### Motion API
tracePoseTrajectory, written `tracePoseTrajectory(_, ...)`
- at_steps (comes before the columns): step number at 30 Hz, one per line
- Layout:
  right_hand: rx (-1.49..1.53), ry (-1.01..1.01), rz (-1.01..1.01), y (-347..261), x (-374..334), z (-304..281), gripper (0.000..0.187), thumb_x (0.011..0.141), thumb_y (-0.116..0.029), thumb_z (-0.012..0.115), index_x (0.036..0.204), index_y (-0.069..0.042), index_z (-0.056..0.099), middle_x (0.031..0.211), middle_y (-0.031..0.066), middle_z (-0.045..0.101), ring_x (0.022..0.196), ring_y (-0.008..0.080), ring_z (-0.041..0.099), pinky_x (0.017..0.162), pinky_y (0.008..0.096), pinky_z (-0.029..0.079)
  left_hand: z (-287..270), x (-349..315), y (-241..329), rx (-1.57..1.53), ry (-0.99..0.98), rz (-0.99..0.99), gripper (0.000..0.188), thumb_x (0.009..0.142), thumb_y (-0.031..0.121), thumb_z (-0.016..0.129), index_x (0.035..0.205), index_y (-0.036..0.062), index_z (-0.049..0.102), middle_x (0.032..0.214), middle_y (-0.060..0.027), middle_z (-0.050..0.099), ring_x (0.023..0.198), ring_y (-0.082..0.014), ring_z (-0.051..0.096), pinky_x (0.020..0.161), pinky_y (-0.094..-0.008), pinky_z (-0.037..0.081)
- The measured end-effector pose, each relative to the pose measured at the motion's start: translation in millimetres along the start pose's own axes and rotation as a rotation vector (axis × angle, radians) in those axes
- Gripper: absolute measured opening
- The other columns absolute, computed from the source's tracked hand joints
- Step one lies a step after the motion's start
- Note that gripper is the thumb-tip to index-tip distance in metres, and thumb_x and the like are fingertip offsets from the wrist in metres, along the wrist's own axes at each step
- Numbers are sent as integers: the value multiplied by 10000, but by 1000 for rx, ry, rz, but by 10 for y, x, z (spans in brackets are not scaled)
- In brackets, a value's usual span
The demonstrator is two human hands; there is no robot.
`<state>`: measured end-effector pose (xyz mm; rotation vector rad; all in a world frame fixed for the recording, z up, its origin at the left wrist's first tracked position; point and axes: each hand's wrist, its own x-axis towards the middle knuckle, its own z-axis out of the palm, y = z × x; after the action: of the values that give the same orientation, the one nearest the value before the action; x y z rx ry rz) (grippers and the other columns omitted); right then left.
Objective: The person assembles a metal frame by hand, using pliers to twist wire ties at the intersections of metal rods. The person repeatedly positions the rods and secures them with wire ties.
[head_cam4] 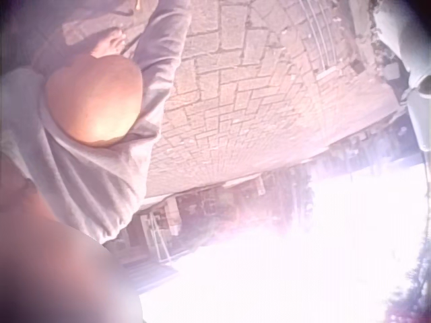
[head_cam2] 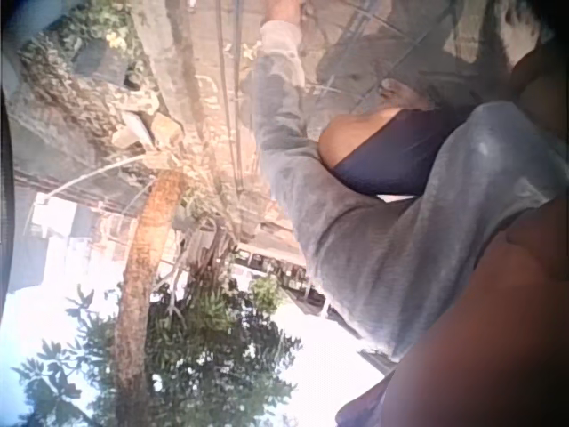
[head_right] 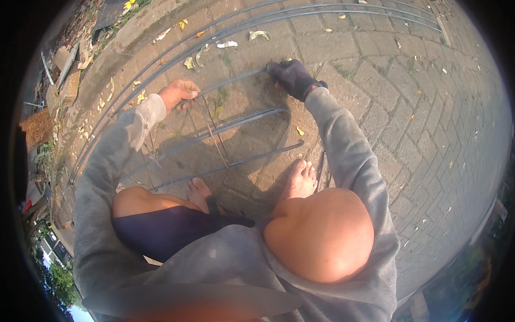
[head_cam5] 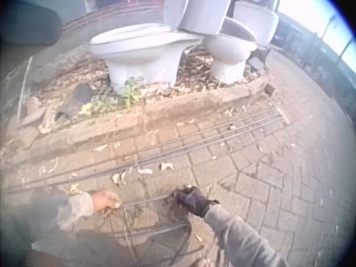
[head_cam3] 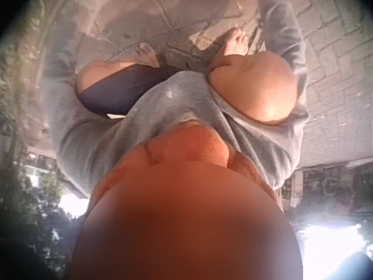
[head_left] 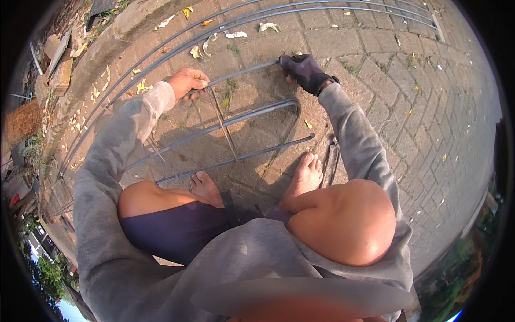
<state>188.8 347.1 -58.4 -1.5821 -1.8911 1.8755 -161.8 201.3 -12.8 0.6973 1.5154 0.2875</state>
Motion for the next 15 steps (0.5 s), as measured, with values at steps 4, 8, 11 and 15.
tracePoseTrajectory(4,32,19,-3,2,-73,-147,504,941,-505,696,880,-5,730,733,62,704,678,161,623,653,329,489,5,-41,50,-19,14,-17,178,950,148,663,1087,36,681,827,-49,661,544,-65,444,455,-226,293)
tracePoseTrajectory(8,4,513,-238,350,-791,-378,469,941,-443,700,983,23,728,883,140,760,838,249,711,769,375,532,37,-32,-14,-84,23,-6,133,944,124,676,1041,35,696,782,-49,658,519,-60,443,425,-229,274)
tracePoseTrajectory(11,-197,780,150,620,-1683,-443,475,864,-430,756,1037,12,734,923,221,734,873,329,717,809,376,535,37,25,-60,-85,57,13,90,946,93,668,987,32,719,740,-48,662,485,-52,433,398,-230,266)
tracePoseTrajectory(15,-656,557,593,702,-2755,104,636,838,-489,744,1239,-3,659,1068,235,708,1042,362,675,924,444,497,28,41,-101,-98,33,43,120,940,116,669,994,22,720,759,-53,659,517,-57,455,412,-221,275)
